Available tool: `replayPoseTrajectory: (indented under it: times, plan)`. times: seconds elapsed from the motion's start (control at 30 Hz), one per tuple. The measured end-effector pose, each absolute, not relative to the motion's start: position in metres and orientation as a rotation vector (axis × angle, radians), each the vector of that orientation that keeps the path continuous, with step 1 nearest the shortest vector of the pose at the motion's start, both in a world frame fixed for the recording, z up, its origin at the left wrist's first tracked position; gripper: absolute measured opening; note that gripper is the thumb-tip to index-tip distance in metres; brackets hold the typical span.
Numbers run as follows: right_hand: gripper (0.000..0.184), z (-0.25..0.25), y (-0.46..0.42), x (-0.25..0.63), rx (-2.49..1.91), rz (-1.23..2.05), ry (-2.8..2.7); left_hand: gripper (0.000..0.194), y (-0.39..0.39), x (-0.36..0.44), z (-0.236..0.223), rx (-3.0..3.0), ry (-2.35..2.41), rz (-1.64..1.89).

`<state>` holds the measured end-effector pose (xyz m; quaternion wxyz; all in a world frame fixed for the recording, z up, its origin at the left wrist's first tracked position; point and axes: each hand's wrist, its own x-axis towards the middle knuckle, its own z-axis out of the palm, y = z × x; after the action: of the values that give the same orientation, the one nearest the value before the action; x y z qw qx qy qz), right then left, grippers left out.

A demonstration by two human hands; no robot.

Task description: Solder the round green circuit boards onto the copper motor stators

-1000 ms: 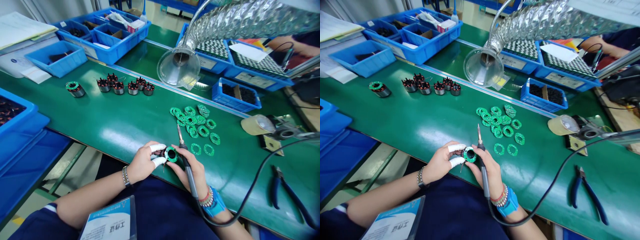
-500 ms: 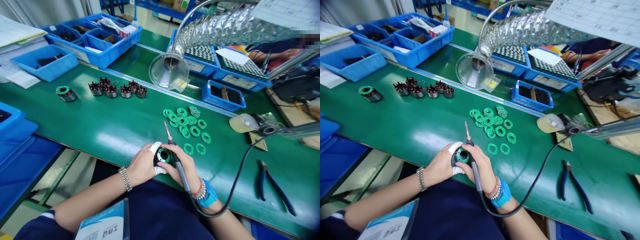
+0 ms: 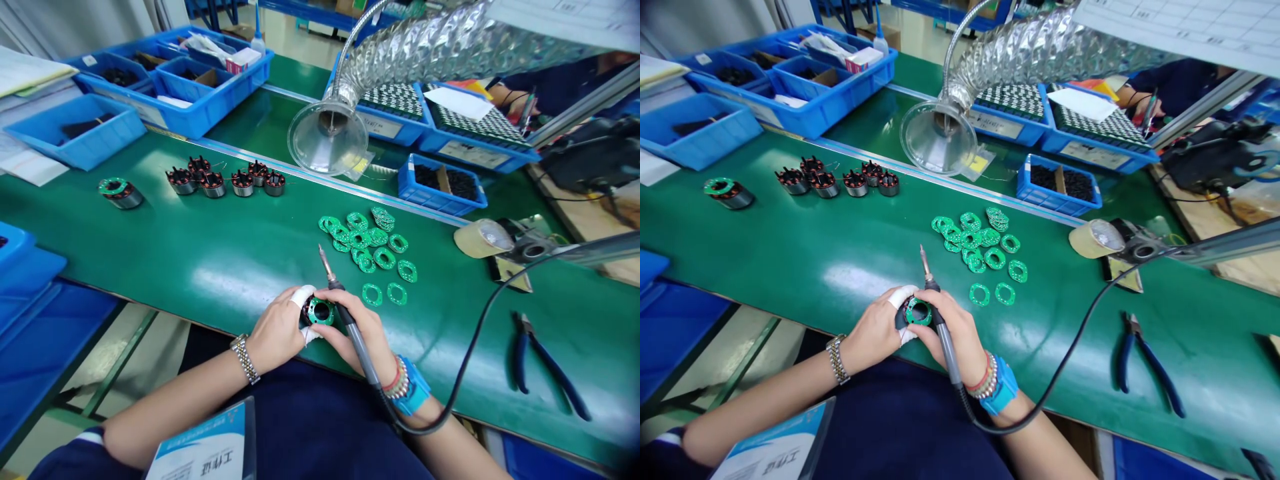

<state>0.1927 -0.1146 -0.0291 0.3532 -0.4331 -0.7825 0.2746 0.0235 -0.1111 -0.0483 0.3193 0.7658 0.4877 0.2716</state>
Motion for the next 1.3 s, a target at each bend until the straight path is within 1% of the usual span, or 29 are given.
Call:
replayPoseTrajectory:
  times: [0.07, 0.1, 0.13, 0.23, 0.27, 0.33, 0.47, 0.6, 0.73, 0.83, 0.97, 1.13, 1.3]
  plan:
    - [0.042, -0.029, -0.114, 0.193, -1.131, 0.704, -2.034, 0.059, -0.114, 0.017, -0.048, 2.019, 1.283, 0.734]
    - [0.042, -0.028, -0.114, 0.193, -1.141, 0.699, -2.034, 0.058, -0.116, 0.013, -0.047, 2.019, 1.293, 0.762]
    - [0.043, -0.029, -0.114, 0.194, -1.152, 0.692, -2.030, 0.052, -0.119, 0.010, -0.047, 2.025, 1.301, 0.797]
    - [0.043, -0.030, -0.115, 0.195, -1.175, 0.666, -2.016, 0.022, -0.127, 0.002, -0.047, 2.112, 1.226, 0.908]
    - [0.042, -0.031, -0.115, 0.195, -1.180, 0.658, -2.015, 0.015, -0.129, 0.001, -0.047, 2.144, 1.172, 0.928]
    - [0.041, -0.033, -0.116, 0.195, -1.183, 0.646, -2.008, 0.010, -0.131, 0.001, -0.048, 2.143, 1.095, 0.961]
    - [0.039, -0.035, -0.118, 0.192, -1.178, 0.624, -1.996, 0.009, -0.128, 0.004, -0.045, 1.908, 1.113, 0.969]
    - [0.037, -0.033, -0.118, 0.190, -1.156, 0.584, -2.004, 0.009, -0.120, 0.010, -0.038, 1.479, 1.215, 0.805]
    - [0.037, -0.033, -0.118, 0.190, -1.145, 0.591, -1.992, 0.012, -0.111, 0.015, -0.031, 1.024, 1.127, 0.740]
    - [0.038, -0.035, -0.118, 0.191, -1.149, 0.600, -1.993, 0.016, -0.107, 0.017, -0.028, 0.818, 1.016, 0.730]
    - [0.037, -0.037, -0.119, 0.191, -1.147, 0.594, -1.984, 0.020, -0.102, 0.015, -0.027, 0.731, 0.971, 0.703]
    - [0.037, -0.037, -0.119, 0.190, -1.164, 0.614, -1.971, 0.018, -0.095, 0.015, -0.025, 0.727, 0.990, 0.616]
    - [0.042, -0.035, -0.118, 0.192, -1.156, 0.670, -1.975, 0.020, -0.096, 0.012, -0.025, 0.738, 0.961, 0.614]
